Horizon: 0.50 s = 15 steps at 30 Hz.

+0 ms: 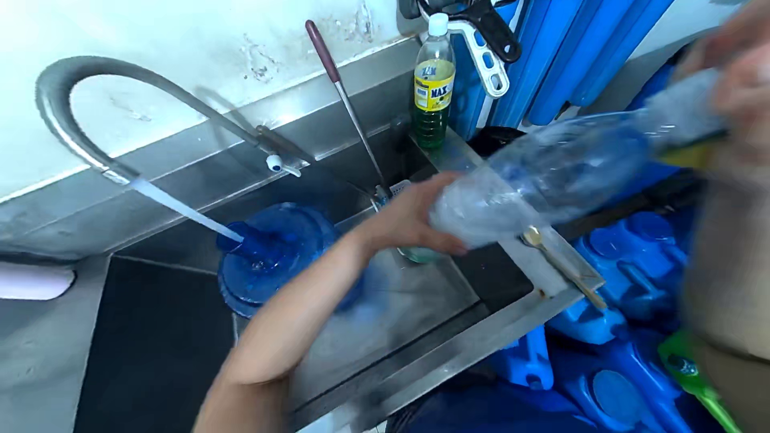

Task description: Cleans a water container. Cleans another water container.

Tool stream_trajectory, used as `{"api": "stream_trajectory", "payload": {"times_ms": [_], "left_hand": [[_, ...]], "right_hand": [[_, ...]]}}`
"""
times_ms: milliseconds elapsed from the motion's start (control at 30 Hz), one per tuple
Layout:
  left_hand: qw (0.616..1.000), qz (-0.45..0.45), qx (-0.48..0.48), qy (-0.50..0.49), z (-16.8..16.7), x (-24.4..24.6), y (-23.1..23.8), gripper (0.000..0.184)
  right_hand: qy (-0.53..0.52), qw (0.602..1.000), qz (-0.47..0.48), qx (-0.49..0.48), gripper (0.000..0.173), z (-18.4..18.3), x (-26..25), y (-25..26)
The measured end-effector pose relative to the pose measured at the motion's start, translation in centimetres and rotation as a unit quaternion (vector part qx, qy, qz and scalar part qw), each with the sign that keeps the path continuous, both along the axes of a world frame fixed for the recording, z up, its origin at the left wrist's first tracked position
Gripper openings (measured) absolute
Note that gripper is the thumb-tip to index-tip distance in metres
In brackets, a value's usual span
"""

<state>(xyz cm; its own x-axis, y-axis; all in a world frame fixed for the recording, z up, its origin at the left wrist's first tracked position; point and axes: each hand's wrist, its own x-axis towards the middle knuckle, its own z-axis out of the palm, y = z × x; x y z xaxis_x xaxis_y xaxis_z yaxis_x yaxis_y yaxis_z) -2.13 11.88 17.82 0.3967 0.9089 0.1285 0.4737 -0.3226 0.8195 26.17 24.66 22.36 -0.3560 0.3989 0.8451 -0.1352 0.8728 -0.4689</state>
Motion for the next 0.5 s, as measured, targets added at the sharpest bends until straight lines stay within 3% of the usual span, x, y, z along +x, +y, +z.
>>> {"api": "stream_trajectory", "payload": {"times_ms": [67, 100, 167, 233, 333, 400, 500], "left_hand": [[0.975, 0.107, -0.017, 0.192, 2.9, -2.5, -1.3, 0.077], [0.946, 0.148, -0.014, 0.288, 3.7, -3.7, -1.8, 0.076], [0.866, 0.174, 0.026, 0.468, 4.2, -6.1, -3.1, 0.072], [0.785, 0.155, 0.080, 0.594, 4.4, -7.9, -4.5, 0.058], [0.717, 0.116, 0.095, 0.680, 5.4, -9.1, -6.4, 0.037], [0.704, 0.116, 0.078, 0.696, 6.6, -9.6, -7.4, 0.036], [0.698, 0.128, 0.095, 0.698, 8.0, -10.4, -8.5, 0.038]], "right_hand": [[0.051, 0.991, -0.045, -0.115, 0.005, -4.4, -4.0, -1.8], [0.065, 0.972, -0.041, -0.223, 0.007, -7.6, -6.1, -2.8], [0.076, 0.879, 0.023, -0.470, 0.019, -14.6, -10.9, -4.4], [0.051, 0.766, 0.109, -0.631, 0.032, -20.3, -15.3, -5.6], [0.033, 0.627, 0.178, -0.758, 0.035, -23.3, -19.0, -6.9], [0.036, 0.588, 0.190, -0.785, 0.034, -23.9, -20.0, -7.1], [0.039, 0.565, 0.218, -0.794, 0.042, -24.2, -20.1, -7.1]]}}
